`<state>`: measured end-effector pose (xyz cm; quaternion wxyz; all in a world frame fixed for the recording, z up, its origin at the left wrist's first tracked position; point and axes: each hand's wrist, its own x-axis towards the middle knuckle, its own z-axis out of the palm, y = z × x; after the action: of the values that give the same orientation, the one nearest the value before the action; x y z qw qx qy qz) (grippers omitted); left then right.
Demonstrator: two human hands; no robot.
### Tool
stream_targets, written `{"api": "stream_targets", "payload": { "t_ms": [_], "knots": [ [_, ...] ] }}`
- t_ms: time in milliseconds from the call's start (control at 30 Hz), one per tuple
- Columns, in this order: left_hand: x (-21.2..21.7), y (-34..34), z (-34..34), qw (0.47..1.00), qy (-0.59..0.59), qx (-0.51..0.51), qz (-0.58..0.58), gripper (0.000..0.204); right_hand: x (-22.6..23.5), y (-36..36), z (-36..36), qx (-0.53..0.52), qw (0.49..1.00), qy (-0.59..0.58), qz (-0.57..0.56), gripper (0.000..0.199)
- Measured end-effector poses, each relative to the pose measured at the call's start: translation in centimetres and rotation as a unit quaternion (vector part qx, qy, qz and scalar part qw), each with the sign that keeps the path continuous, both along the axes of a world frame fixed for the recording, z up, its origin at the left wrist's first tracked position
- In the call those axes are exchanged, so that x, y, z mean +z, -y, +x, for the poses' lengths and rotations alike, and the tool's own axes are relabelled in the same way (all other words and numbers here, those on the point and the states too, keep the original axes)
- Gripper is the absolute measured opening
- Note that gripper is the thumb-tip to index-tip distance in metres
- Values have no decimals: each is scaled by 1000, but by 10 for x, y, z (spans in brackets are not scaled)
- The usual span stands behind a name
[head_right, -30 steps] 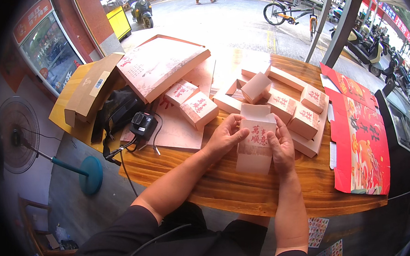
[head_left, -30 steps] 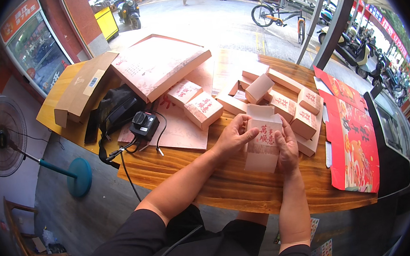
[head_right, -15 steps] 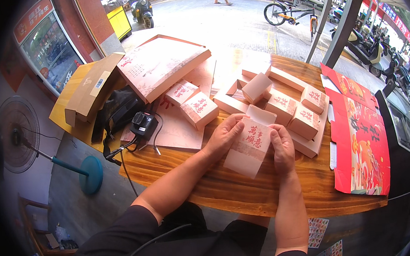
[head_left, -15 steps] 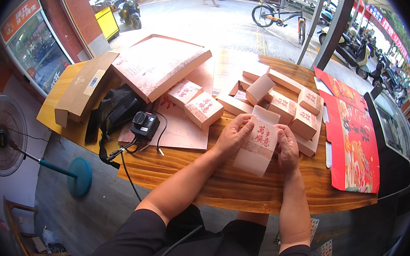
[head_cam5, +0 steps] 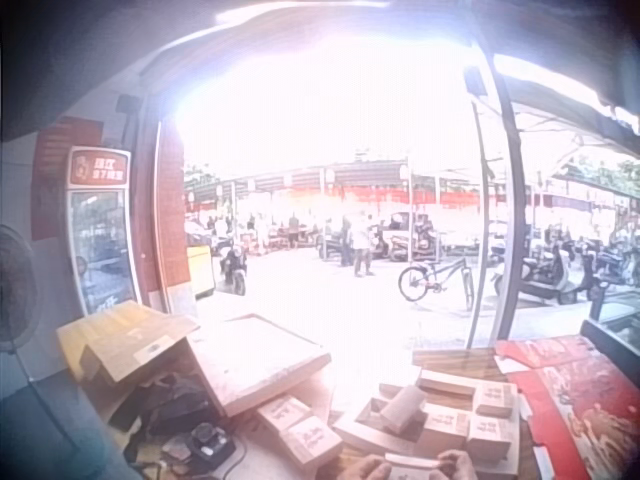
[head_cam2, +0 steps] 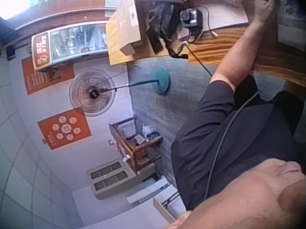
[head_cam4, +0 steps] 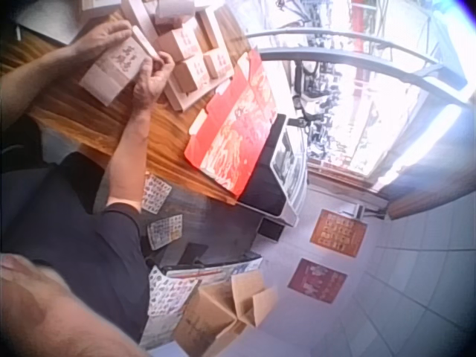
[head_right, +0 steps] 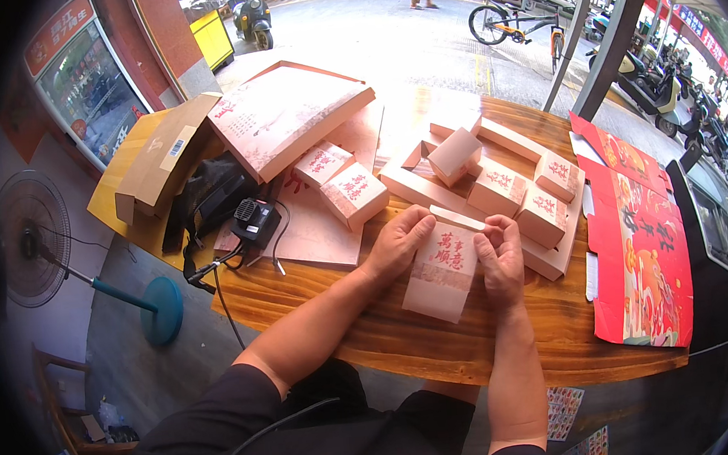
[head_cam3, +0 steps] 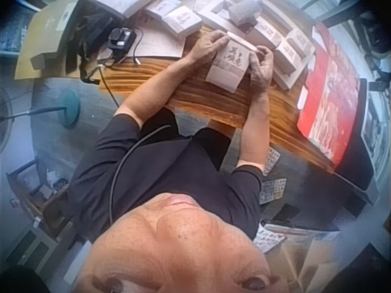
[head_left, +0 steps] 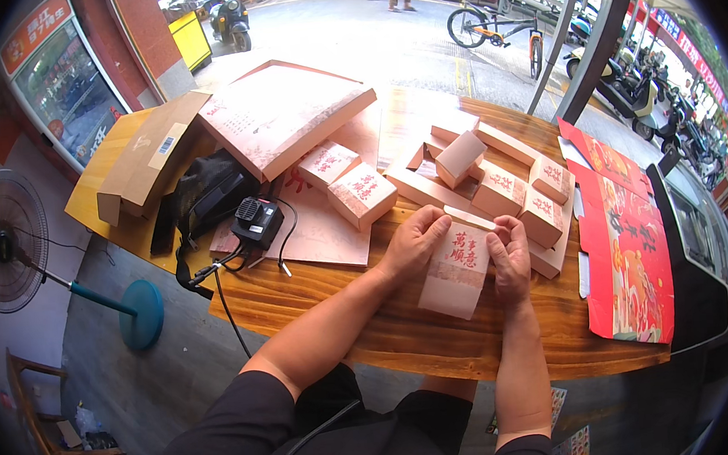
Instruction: The person assembles small paper boxes by hand on a wooden table, folding the precut cardboard sides and base into place.
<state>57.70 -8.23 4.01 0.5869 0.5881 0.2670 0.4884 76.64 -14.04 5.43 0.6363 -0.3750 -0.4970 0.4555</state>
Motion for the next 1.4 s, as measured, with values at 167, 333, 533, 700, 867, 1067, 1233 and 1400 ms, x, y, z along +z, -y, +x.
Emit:
{"api": "stream_targets", "payload": {
  "t_ms": [167,333,533,700,867,1067,1233,1400],
  "knots": [
    [2,3,3,997,72,9,-21,17,-1,-1,3,43,999,13,9,19],
    [4,2,-4,998,35,-2,-45,26,3,0,-3,52,999,5,2,14],
    [-1,2,-2,995,67,-48,-53,31,-4,0,5,48,998,19,-30,11],
    [2,6,-2,997,33,-65,-3,39,-9,-1,10,30,998,-8,-46,8],
    [7,10,-1,998,26,-52,4,38,2,3,4,46,997,-44,-39,5],
    [3,7,1,998,53,-10,-16,26,5,2,2,65,998,12,-15,7],
    [5,7,1,997,67,-14,-36,22,4,1,1,76,997,19,-6,6],
    [7,7,-2,997,56,-30,-44,21,3,1,1,82,996,32,9,6]
  ]
}}
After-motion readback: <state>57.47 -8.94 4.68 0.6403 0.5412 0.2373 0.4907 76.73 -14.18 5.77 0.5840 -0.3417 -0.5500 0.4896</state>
